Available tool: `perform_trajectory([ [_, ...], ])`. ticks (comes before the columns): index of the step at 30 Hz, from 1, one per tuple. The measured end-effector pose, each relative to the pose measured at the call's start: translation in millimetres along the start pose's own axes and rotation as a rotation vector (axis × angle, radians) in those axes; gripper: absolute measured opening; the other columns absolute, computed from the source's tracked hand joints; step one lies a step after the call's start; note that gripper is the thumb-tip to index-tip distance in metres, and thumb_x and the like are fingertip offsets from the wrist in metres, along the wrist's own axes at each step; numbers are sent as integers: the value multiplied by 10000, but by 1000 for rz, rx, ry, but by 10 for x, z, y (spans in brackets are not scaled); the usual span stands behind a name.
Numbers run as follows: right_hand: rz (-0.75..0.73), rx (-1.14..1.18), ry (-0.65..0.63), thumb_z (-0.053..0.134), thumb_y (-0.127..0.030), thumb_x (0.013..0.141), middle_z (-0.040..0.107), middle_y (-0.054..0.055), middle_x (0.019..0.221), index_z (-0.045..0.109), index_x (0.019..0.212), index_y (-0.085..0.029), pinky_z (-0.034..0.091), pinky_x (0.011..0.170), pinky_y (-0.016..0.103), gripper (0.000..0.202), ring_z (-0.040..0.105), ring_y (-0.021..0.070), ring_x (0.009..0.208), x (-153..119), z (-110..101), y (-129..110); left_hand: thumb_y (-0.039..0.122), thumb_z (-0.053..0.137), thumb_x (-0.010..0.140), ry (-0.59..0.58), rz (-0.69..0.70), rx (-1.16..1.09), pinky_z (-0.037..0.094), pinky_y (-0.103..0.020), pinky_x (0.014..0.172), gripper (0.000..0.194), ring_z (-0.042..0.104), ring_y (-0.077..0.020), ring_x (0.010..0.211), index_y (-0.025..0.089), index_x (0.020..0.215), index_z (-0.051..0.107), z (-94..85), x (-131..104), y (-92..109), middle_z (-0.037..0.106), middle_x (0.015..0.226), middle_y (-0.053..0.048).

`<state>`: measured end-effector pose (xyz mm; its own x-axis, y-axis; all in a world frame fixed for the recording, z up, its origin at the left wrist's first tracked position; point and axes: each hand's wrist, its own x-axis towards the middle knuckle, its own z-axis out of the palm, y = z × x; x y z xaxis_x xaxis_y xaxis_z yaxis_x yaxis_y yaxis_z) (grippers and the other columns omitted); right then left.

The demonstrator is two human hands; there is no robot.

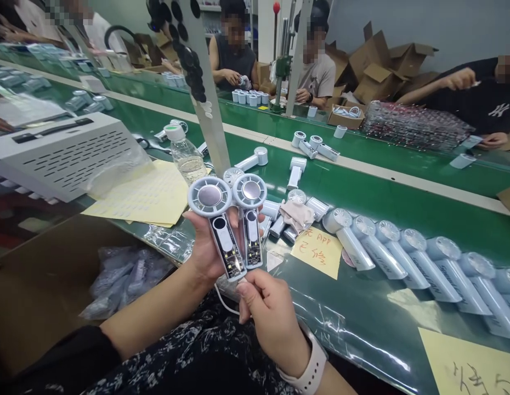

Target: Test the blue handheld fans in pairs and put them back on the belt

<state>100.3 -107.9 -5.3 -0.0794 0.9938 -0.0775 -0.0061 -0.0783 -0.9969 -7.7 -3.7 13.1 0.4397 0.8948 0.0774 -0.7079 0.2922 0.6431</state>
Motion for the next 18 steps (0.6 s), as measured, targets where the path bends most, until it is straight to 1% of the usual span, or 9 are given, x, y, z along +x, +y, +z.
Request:
perform_trajectory([
  [3,74,162,58,514,-569,941,421,-91,424,541,748,-204,340,457,241,414,448,112,376,-7,74,52,834,665,565,-3,67,39,583,-392,817,652,666,-331,1090,189,661,665,21,-15,-24,746,979,-84],
  [5,56,110,62,501,-554,954,474,-67,486,559,775,-200,382,502,251,401,498,125,449,-9,69,27,818,687,556,1,82,41,586,-383,806,637,673,-325,1074,191,666,676,38,-22,-24,748,963,-81],
  [7,-46,-46,37,489,-486,976,587,-5,648,600,801,-197,435,619,274,356,571,154,622,-15,28,-35,812,699,547,18,69,5,589,-373,789,635,686,-313,1038,186,654,672,60,-26,-1,747,971,-75],
  [9,-188,-182,9,482,-421,982,648,42,843,624,811,-203,449,720,290,312,594,182,794,-24,-18,-101,808,696,563,33,21,-76,591,-357,776,630,698,-284,993,184,636,655,84,-30,41,742,1001,-67],
  [10,-244,-217,9,481,-402,980,653,51,894,620,796,-206,449,736,291,303,593,189,832,-28,-33,-124,808,686,579,34,-5,-119,591,-348,771,628,703,-263,964,183,628,643,95,-32,64,739,1016,-64],
  [11,-273,-228,27,480,-391,979,655,51,900,606,771,-208,450,732,288,305,592,188,830,-31,-39,-136,807,677,595,32,-23,-152,591,-341,767,628,707,-244,934,181,623,632,105,-36,86,736,1027,-62],
  [13,-247,-217,80,489,-385,979,657,42,847,579,729,-209,445,690,274,319,594,178,781,-33,-28,-130,807,664,611,18,-33,-172,591,-327,759,630,711,-214,886,178,621,622,120,-49,118,733,1043,-60],
  [15,-160,-159,139,498,-399,985,633,13,702,570,710,-209,430,627,263,342,581,157,663,-35,7,-93,804,672,601,-9,-11,-146,586,-314,751,628,712,-203,861,179,632,629,125,-69,125,736,1029,-58],
  [18,-68,71,182,510,-475,980,501,-53,470,499,657,-216,396,528,252,414,515,125,460,-36,68,-16,805,684,575,-65,39,-80,581,-311,721,625,717,-210,802,185,650,658,117,-103,86,752,940,-61],
])
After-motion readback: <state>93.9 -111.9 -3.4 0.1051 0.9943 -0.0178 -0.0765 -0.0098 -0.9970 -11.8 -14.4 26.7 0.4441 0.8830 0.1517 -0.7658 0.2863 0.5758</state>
